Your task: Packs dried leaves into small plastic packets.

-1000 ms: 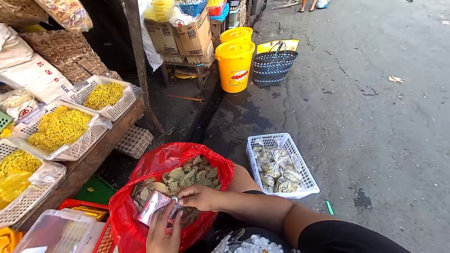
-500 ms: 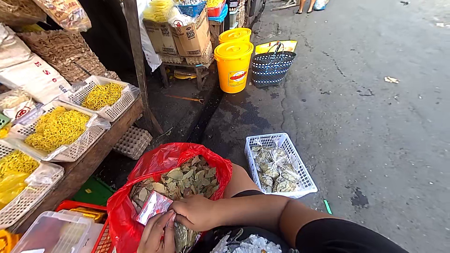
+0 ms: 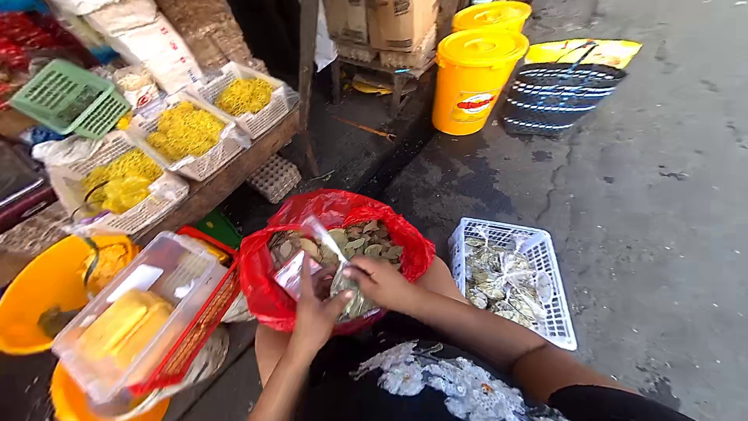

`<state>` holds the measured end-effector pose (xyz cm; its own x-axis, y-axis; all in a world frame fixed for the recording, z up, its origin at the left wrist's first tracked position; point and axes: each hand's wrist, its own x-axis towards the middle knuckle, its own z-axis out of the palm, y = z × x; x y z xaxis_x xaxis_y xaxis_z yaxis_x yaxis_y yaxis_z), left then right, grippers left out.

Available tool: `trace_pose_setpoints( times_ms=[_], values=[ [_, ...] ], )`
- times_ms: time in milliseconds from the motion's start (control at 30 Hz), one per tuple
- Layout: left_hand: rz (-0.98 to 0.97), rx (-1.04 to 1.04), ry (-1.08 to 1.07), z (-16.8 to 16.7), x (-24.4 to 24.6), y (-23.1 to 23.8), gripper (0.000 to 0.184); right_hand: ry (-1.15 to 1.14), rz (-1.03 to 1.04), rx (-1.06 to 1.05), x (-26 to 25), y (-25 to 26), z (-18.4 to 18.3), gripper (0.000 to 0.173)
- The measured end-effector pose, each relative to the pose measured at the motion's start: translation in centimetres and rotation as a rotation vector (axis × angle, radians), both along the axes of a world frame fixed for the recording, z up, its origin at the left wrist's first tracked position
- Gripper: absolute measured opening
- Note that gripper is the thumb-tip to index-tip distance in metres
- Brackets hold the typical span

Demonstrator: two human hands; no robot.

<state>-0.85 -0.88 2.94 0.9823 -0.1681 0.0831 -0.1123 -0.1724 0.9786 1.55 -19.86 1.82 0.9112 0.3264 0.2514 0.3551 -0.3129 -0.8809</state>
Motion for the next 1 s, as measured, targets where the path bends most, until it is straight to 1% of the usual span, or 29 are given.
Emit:
trace_pose_setpoints(
  times_ms=[33, 100, 133, 200, 267, 367, 400, 500, 567, 633, 700, 767, 833, 900, 1000],
  values=[
    [-0.060, 0.019, 0.136, -0.2, -0.3, -0.4, 0.098, 0.003, -0.046, 0.032, 0.2, -0.2, -0.2, 0.033],
    [-0.092, 0.027, 0.336, -0.2, -0.9, -1.1, 0.080, -0.001, -0.058, 0.055, 0.5, -1.0, -1.0, 0.032],
    [-0.105, 0.054, 0.398, -0.1, -1.0, -1.3, 0.071, 0.005, -0.040, 0.056, 0.7, -1.5, -1.5, 0.032],
    [-0.197, 0.193, 0.470, 0.1, -1.0, -0.9, 0.055, 0.076, 0.014, 0.065, 0.8, -2.8, -2.0, 0.031],
    [-0.275, 0.282, 0.498, 0.0, -1.0, -0.5, 0.051, 0.196, 0.047, 0.072, 0.9, -3.9, -1.9, 0.027],
    [-0.274, 0.302, 0.424, -0.6, -0.9, -0.2, 0.060, 0.282, 0.076, 0.023, 1.4, -5.2, -1.4, 0.024],
    [-0.267, 0.313, 0.379, -0.8, -0.8, 0.1, 0.062, 0.276, 0.041, 0.022, 1.5, -5.6, -1.3, 0.023],
    [-0.177, 0.350, 0.251, -0.7, 0.0, 1.1, 0.059, 0.228, -0.108, 0.011, 1.8, -6.8, -1.0, 0.022],
    [-0.171, 0.383, 0.177, -0.5, 0.3, 1.7, 0.061, 0.215, -0.129, 0.012, 1.8, -7.2, -0.8, 0.022],
    [-0.227, 0.419, 0.110, -0.7, 0.2, 1.6, 0.066, 0.235, -0.072, 0.021, 1.5, -6.8, -0.8, 0.022],
    [-0.281, 0.434, 0.095, -1.0, -0.3, 0.8, 0.070, 0.258, 0.027, 0.039, 1.2, -5.8, -0.8, 0.021],
    [-0.264, 0.444, 0.141, -1.0, -1.0, 0.2, 0.062, 0.285, 0.120, 0.053, 1.0, -4.5, -0.6, 0.021],
    [-0.210, 0.438, 0.156, -1.3, -1.3, -0.1, 0.052, 0.298, 0.141, 0.017, 1.2, -4.3, 0.3, 0.024],
    [-0.139, 0.509, 0.108, -1.9, -1.1, 0.5, 0.048, 0.296, 0.041, -0.009, 1.6, -5.4, 1.3, 0.025],
    [-0.104, 0.656, 0.023, -3.5, -0.1, 2.6, 0.041, 0.227, -0.206, -0.062, 2.2, -10.7, 1.5, 0.024]
  ],
)
